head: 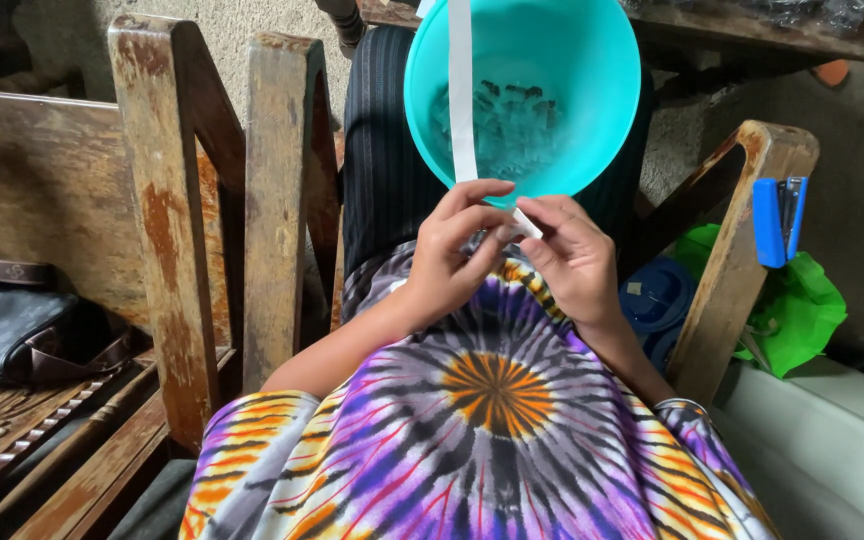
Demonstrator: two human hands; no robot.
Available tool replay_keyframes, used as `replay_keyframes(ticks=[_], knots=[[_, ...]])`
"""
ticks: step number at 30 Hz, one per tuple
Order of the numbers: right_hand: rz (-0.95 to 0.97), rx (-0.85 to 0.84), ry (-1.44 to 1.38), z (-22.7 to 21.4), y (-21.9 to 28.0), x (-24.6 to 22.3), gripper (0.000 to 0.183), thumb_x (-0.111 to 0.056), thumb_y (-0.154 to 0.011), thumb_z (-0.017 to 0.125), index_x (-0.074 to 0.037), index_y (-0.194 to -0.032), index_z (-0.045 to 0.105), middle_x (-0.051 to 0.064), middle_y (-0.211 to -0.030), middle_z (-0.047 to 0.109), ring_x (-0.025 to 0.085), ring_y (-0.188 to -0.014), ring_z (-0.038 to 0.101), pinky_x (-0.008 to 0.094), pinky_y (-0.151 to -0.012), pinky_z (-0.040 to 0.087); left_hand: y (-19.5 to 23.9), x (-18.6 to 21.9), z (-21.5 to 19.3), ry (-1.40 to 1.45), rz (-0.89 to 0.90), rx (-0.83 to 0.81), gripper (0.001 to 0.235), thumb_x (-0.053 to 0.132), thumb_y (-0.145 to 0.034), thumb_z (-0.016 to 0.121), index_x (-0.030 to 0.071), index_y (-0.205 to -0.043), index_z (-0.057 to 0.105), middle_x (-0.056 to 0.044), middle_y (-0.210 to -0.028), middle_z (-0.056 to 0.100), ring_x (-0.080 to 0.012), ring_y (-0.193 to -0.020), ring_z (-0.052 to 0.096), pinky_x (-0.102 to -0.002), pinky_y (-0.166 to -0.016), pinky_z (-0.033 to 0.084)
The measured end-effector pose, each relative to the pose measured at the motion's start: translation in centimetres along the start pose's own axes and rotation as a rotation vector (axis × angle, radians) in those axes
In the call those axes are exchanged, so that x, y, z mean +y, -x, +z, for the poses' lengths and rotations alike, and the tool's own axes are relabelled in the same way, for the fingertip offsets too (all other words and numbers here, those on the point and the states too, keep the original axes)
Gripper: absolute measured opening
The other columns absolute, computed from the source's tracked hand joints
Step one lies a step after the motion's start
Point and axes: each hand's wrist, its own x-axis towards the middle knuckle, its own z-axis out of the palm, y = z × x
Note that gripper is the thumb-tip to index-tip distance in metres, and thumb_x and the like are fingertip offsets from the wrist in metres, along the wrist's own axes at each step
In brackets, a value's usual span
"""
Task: Assembling small black components onto a white strip, stapling them, and cutting the strip with scissors
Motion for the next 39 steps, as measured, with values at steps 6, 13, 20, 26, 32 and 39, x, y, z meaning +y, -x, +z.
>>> replay_keyframes(ticks=[6, 13, 20, 26, 32, 39], knots=[[-0.032, 0.135, 0.066, -0.1, 0.0, 0.0, 0.013, -0.003, -0.093, 0.070, 0.008, -0.097, 0.067, 0.020, -0.094, 0.063, 0.028, -0.084, 0.065, 0.035, -0.073, 0.052, 0.0, 0.4, 0.2, -0.022, 0.022, -0.004, 0.010, 0.003, -0.090, 0.064, 0.006, -0.097, 0.070, -0.015, -0.118, 0.063, -0.0298, -0.083, 0.070, -0.038, -0.075, 0.056], [-0.090, 0.195, 0.096, 0.3, 0.4, -0.2, 0.006, 0.002, -0.092, 0.069, 0.008, -0.095, 0.067, 0.017, -0.082, 0.064, 0.026, -0.072, 0.067, 0.034, -0.063, 0.054, -0.1, 0.7, 0.1, 0.002, 0.046, 0.015, 0.008, 0.001, -0.090, 0.063, 0.004, -0.094, 0.069, -0.016, -0.115, 0.063, -0.0306, -0.087, 0.072, -0.040, -0.078, 0.056], [-0.420, 0.229, 0.427, 0.2, 0.6, -0.4, 0.007, -0.001, -0.084, 0.079, -0.001, -0.091, 0.076, 0.014, -0.091, 0.069, 0.029, -0.075, 0.067, 0.037, -0.066, 0.054, 0.1, 1.0, 0.2, 0.006, 0.092, -0.013, 0.018, 0.020, -0.087, 0.074, 0.006, -0.097, 0.067, -0.015, -0.119, 0.062, -0.0315, -0.096, 0.069, -0.043, -0.085, 0.055], [-0.656, 0.231, 0.419, 0.6, 0.2, -0.4, 0.011, 0.005, -0.078, 0.080, 0.005, -0.088, 0.076, 0.020, -0.087, 0.069, 0.030, -0.069, 0.066, 0.039, -0.058, 0.057, 0.8, -1.1, 0.3, 0.035, 0.102, 0.015, 0.028, 0.024, -0.078, 0.085, 0.006, -0.089, 0.066, -0.017, -0.119, 0.062, -0.0322, -0.099, 0.068, -0.039, -0.083, 0.054], [-0.654, 0.273, 0.495, 1.3, 0.0, -0.8, 0.008, 0.005, -0.082, 0.076, 0.002, -0.089, 0.079, 0.016, -0.087, 0.072, 0.027, -0.071, 0.069, 0.036, -0.064, 0.059, 0.8, -0.6, 0.0, 0.061, 0.090, 0.039, 0.015, 0.014, -0.085, 0.078, 0.003, -0.091, 0.069, -0.017, -0.114, 0.064, -0.0329, -0.099, 0.068, -0.038, -0.083, 0.054], [0.008, 0.248, 0.134, 1.1, 0.9, -0.9, 0.007, -0.003, -0.092, 0.068, 0.002, -0.097, 0.069, 0.015, -0.089, 0.070, 0.019, -0.078, 0.066, 0.039, -0.071, 0.052, 0.4, -0.1, -0.8, 0.015, 0.056, 0.036, 0.021, 0.013, -0.090, 0.072, 0.003, -0.106, 0.061, -0.019, -0.120, 0.062, -0.0404, -0.105, 0.065, -0.047, -0.089, 0.051]])
